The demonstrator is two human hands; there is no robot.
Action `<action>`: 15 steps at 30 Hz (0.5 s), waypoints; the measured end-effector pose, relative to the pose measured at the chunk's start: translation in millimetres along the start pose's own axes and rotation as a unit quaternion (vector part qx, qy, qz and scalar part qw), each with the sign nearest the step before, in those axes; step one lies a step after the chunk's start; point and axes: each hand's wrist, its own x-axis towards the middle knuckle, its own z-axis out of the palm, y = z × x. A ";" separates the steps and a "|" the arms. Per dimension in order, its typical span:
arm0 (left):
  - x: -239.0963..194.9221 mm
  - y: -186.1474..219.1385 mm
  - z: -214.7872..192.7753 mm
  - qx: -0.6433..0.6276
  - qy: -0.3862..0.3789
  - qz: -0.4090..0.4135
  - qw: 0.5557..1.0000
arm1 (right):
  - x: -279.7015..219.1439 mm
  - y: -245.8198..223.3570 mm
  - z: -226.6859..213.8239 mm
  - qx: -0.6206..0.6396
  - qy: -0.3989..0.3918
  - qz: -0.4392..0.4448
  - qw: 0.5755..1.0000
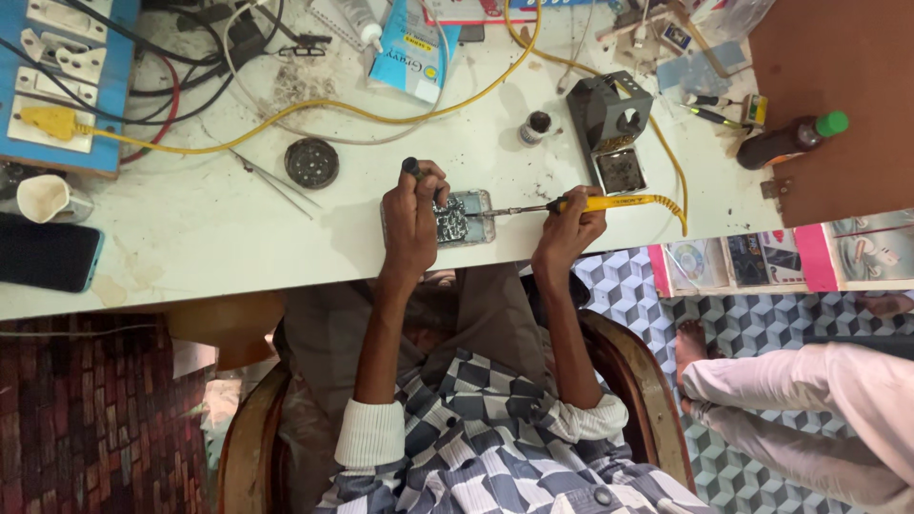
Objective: The person uses a soldering iron and tweezers to work on a small circuit board placed on a white table. They repeatedly apply the soldering iron to various points on the board while holding it steady with the tweezers.
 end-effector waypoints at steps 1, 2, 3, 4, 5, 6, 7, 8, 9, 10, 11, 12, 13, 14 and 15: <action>-1.0 -0.1 -0.1 0.003 0.000 -0.004 1.000 | -0.5 0.7 -1.6 0.003 -0.002 0.004 1.000; -1.4 0.0 -0.3 0.006 -0.001 -0.008 1.000 | -0.5 1.2 -2.7 0.006 -0.004 0.007 1.000; -2.2 0.4 -0.5 0.001 -0.002 -0.004 1.000 | -0.9 1.6 -3.5 0.010 -0.006 0.009 1.000; -1.0 0.7 -0.5 -0.004 -0.003 0.001 1.000 | -0.3 2.1 -3.2 0.005 -0.006 0.008 1.000; 0.1 0.9 -0.5 -0.009 -0.004 0.007 1.000 | -0.3 2.3 -2.9 0.000 -0.007 0.006 1.000; 0.6 1.0 -0.8 -0.007 -0.004 0.004 1.000 | -1.2 2.3 -3.1 -0.006 -0.006 0.004 1.000; 1.2 0.9 -1.1 -0.006 -0.003 0.000 1.000 | -1.8 2.2 -3.3 0.005 -0.011 0.002 1.000; 1.1 0.6 -0.9 -0.004 -0.003 -0.003 1.000 | -2.6 1.8 -4.0 0.014 -0.014 0.000 1.000; 0.9 0.2 -0.4 -0.006 -0.004 0.000 1.000 | -2.7 1.2 -4.5 0.024 -0.017 -0.002 1.000; 0.9 0.0 -0.7 -0.008 -0.003 0.003 1.000 | -3.0 0.8 -4.1 0.029 -0.008 0.014 0.999; 0.9 -0.3 -1.2 -0.009 -0.003 0.005 1.000 | -2.1 0.4 -3.3 0.033 0.001 0.029 0.999; 0.9 -0.5 -1.1 -0.007 -0.004 0.003 1.000 | -0.5 -0.3 -3.0 0.037 0.011 0.044 0.998; 0.6 -0.6 -1.3 -0.005 -0.005 0.000 1.000 | -0.3 -0.7 -2.6 0.039 0.006 0.045 0.998; 0.8 -0.6 -1.1 -0.004 -0.007 -0.002 1.000 | 0.2 -0.9 -2.2 0.041 0.001 0.046 0.998; 0.2 -0.3 -0.9 -0.008 -0.009 -0.005 1.000 | 0.5 -1.5 -2.2 0.043 -0.004 0.047 0.998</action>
